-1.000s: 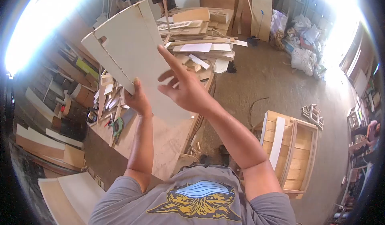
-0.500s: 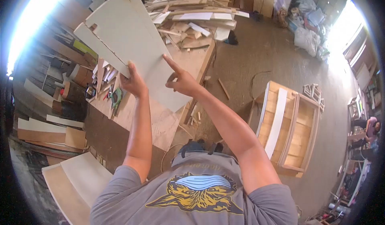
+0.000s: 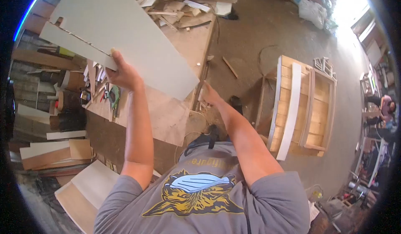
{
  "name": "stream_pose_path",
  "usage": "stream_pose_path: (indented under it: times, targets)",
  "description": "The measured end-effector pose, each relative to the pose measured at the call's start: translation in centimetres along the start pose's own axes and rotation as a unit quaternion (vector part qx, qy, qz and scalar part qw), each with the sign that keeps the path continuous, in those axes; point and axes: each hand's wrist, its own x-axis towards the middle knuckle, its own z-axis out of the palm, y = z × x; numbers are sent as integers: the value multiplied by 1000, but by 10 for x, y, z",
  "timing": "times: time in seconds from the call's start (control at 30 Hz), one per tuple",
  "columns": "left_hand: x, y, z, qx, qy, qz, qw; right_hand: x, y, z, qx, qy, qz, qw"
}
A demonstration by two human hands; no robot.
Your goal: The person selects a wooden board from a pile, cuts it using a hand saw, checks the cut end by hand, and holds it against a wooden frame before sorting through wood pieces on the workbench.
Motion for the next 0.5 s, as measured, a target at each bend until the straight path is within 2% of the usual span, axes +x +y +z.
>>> stream_pose_path:
  times: [0.07, 0.2, 0.3, 0.4, 0.43, 0.47, 0.5]
  targets:
    - [1, -6, 1, -19, 5, -5, 1000, 0, 17, -20, 40, 45, 10, 998]
    - [3, -10, 0, -14, 0, 11, 1000, -23, 7, -77, 73, 122, -19, 990]
    - [0, -5, 1, -59, -5, -34, 998, -44, -10, -106, 75, 165, -32, 983]
    - [-5, -1, -3, 12, -3, -17, 1000, -55, -20, -106, 45, 180, -38, 982]
    - [-5, 2, -5, 38, -9, 16, 999, -54, -31, -104, 26, 181, -48, 982]
    - [-4, 2, -6, 63, -11, 51, 997, -53, -44, -99, 36, 171, -82, 981]
    - [-5, -7, -7, 42, -11, 41, 998, -54, -57, -90, 46, 159, -115, 980]
